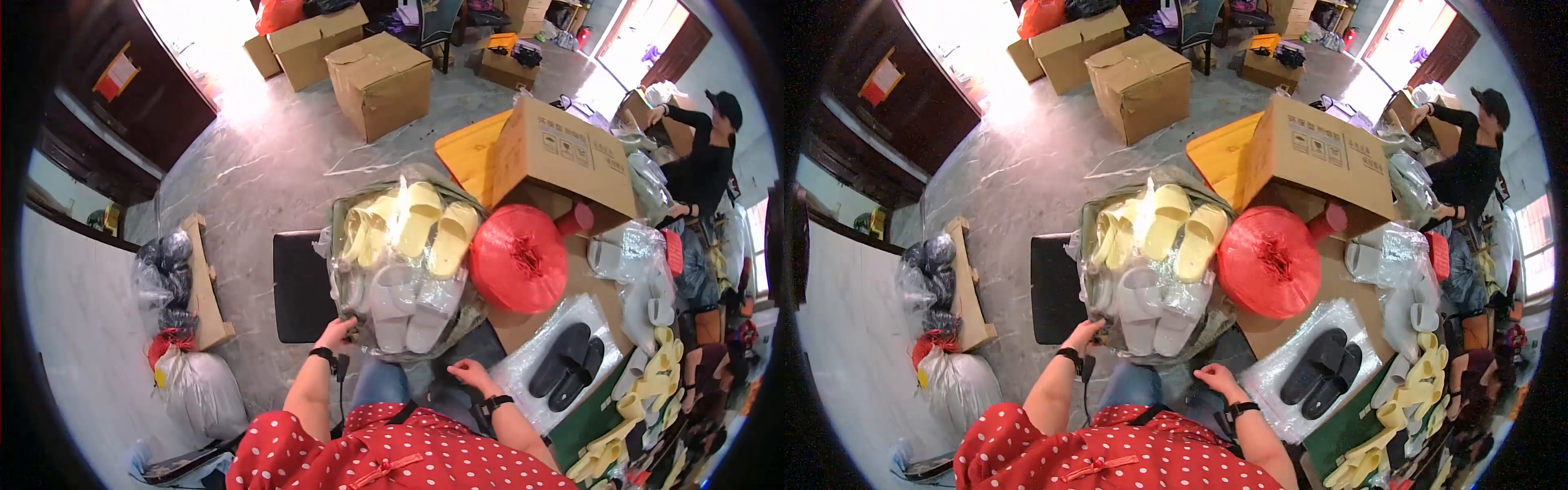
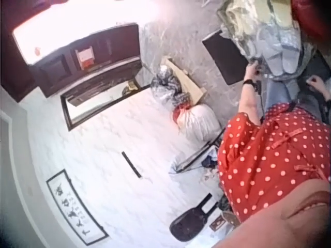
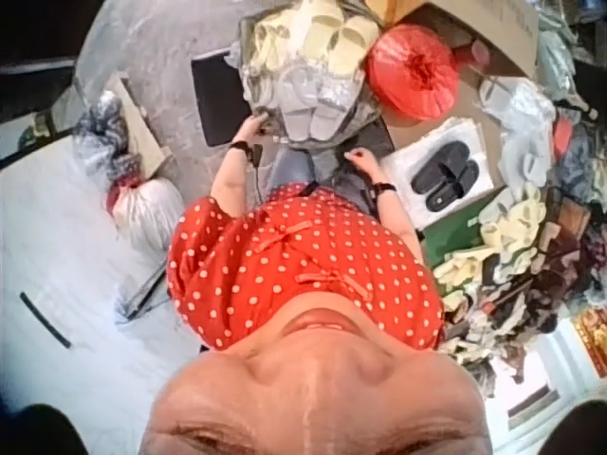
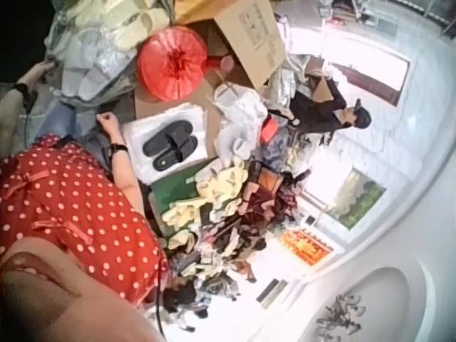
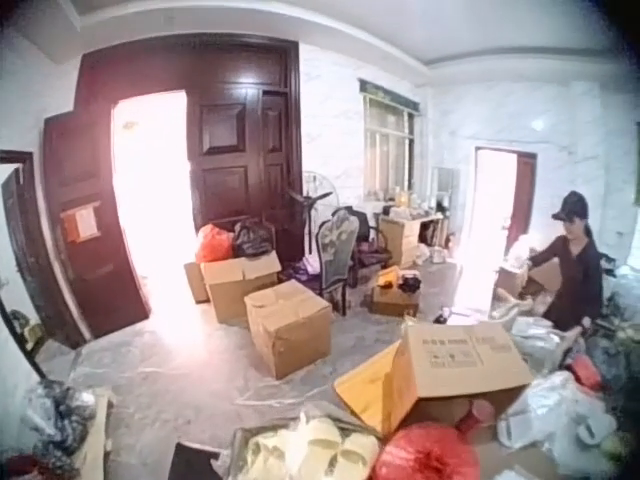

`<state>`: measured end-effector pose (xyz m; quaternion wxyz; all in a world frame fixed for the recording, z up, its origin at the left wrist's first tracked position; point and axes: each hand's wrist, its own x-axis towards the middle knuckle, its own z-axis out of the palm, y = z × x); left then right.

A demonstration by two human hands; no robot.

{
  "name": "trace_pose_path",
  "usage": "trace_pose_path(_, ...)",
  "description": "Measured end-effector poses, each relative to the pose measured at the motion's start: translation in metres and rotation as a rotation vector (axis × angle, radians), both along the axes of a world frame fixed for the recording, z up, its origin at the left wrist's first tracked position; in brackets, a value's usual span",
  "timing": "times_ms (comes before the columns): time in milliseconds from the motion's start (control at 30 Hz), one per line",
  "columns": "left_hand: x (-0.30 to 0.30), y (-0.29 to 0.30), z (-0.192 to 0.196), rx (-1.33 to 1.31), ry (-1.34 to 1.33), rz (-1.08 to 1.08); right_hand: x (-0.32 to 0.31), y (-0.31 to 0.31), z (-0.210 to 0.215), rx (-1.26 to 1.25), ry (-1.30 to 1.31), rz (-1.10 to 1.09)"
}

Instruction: The recorder is picking up pairs of sandals/slides from a workspace, placing them into plastic bags, and then placing the bagged shoes into a larger sack.

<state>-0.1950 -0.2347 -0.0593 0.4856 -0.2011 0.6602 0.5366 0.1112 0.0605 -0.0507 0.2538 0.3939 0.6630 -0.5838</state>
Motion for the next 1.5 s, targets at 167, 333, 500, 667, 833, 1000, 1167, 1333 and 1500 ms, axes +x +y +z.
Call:
trace_pose_path(167,0.010,-0.021,-0.038,-0.102,0.461,-0.259,-0.061,-0.060,-0.027,-0.468,-0.294,-0.402)
trace_pose_path(333,0.003,-0.026,0.003,0.098,0.058,-0.150,-0.079,-0.103,-0.084,-0.791,-0.099,-0.868)
trace_pose_path(500,-0.017,-0.013,0.064,0.055,-0.063,-0.174,-0.088,-0.106,-0.073,-1.049,-0.095,-0.675)
trace_pose_path(667,-0.037,0.021,0.079,0.028,-0.201,-0.192,-0.080,-0.091,-0.017,-0.714,-0.260,-0.378)
trace_pose_path(833,-0.070,0.046,0.078,0.019,-0.257,-0.560,-0.057,-0.075,-0.039,-0.734,-0.183,-0.745)
trace_pose_path(1000,-0.175,0.057,0.069,-0.576,0.697,-0.996,-0.046,-0.079,-0.066,-0.796,0.295,-1.283)
trace_pose_path(1167,-0.283,0.067,0.001,-0.393,0.974,-0.209,-0.080,-0.089,-0.046,-0.422,0.022,-1.495)
trace_pose_path(1333,-0.285,0.104,-0.007,-0.091,0.478,-0.236,-0.095,-0.110,-0.071,-0.400,0.161,-1.546)
trace_pose_path(1500,-0.256,0.119,0.002,-0.200,1.032,-0.388,-0.067,-0.148,-0.124,0.291,0.122,-1.319)
